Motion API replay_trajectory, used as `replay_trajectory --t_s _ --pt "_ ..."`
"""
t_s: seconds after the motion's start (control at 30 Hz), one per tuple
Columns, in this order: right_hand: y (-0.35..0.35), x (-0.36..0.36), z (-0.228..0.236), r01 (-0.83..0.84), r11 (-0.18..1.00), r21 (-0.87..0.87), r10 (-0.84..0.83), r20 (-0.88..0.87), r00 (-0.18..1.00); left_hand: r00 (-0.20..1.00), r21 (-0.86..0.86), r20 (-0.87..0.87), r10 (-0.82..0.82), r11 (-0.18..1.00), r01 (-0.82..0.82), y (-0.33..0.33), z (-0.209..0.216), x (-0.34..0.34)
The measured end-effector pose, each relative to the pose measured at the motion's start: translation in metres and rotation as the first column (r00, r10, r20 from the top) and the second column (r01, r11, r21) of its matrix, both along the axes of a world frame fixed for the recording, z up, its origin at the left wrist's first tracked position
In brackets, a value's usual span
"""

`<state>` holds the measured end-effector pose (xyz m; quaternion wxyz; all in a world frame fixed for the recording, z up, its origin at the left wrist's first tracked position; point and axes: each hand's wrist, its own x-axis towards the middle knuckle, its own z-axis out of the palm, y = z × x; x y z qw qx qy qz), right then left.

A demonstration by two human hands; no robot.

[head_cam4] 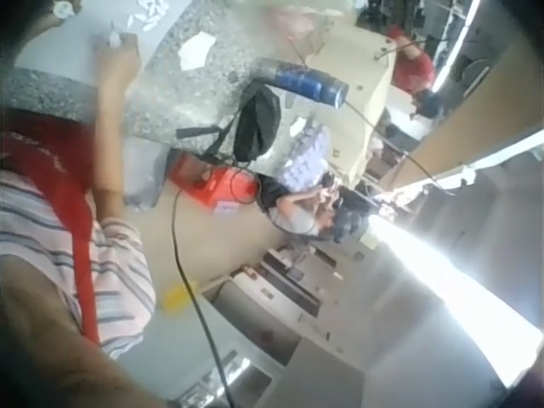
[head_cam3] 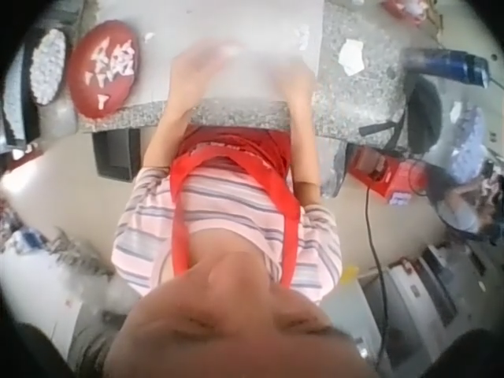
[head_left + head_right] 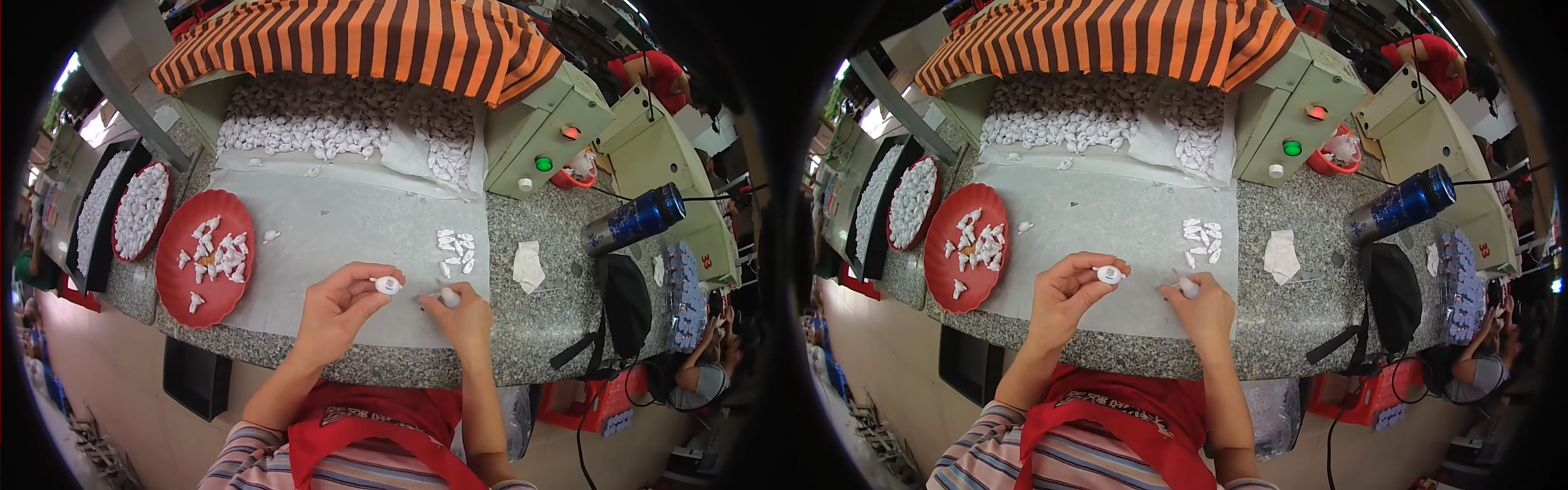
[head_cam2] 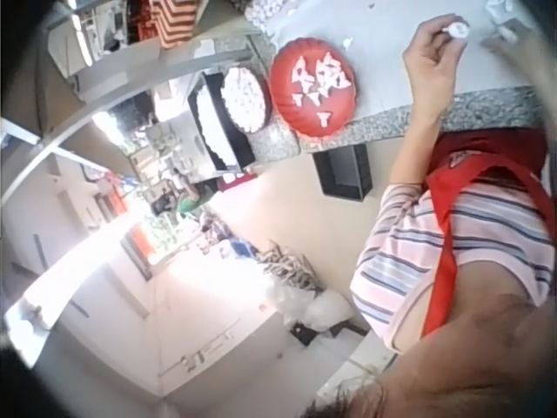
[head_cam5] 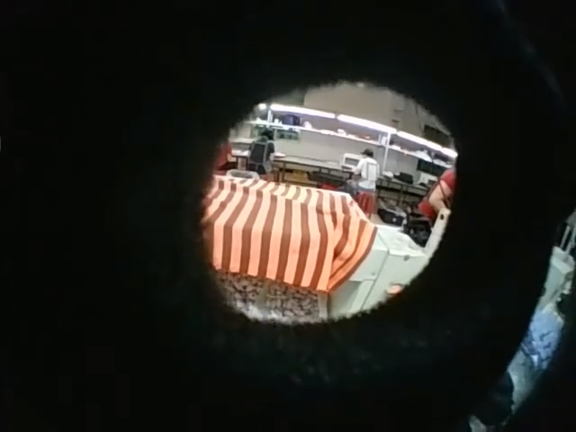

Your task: Applying glue to small white plastic components and joining them together at a factory workbench.

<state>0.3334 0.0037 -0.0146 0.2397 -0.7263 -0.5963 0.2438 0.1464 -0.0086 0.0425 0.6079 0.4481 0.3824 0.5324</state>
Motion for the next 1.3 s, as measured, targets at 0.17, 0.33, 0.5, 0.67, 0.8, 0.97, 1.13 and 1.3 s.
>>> replay_trajectory --t_s 0.17,0.33,0.5,0.67,0.8,0.97,1.13,1.3 --pt "-0.003 -0.005 -0.011 -0.042 0.991 0.128 0.012 0.23 0.973 0.997 -0.011 0.072 0.006 1.0 -0.005 -0.002 -0.007 -0.004" --pt "-0.004 0.007 0.034 0.01 0.988 -0.152 -0.115 -0.704 0.701 0.989 -0.102 0.122 -0.078 0.991 0.091 -0.004 -0.013 -0.006" --pt "-0.013 0.003 0.062 -0.179 0.983 0.043 0.145 -0.779 0.609 0.975 -0.217 0.203 -0.091 0.967 0.135 -0.004 -0.011 -0.002" --pt "-0.022 -0.019 0.083 -0.215 0.917 0.335 0.364 -0.489 0.792 0.99 -0.141 0.102 -0.099 0.984 0.113 -0.008 -0.012 -0.004" --pt "-0.027 -0.02 0.087 -0.182 0.952 0.245 0.274 -0.429 0.861 0.992 -0.069 0.047 -0.115 0.991 0.118 -0.009 -0.011 -0.007" --pt "-0.029 -0.024 0.089 -0.213 0.887 0.409 0.361 -0.328 0.873 0.994 0.015 0.028 -0.108 0.994 0.108 -0.01 -0.007 -0.006" --pt "-0.031 -0.026 0.081 -0.165 0.882 0.441 0.359 -0.403 0.842 0.996 0.011 -0.03 -0.084 0.996 0.085 -0.011 -0.005 -0.005" --pt "-0.025 -0.025 0.077 -0.161 0.924 0.346 0.331 -0.515 0.791 0.993 0.011 -0.102 -0.063 0.998 0.064 -0.011 -0.005 -0.006"
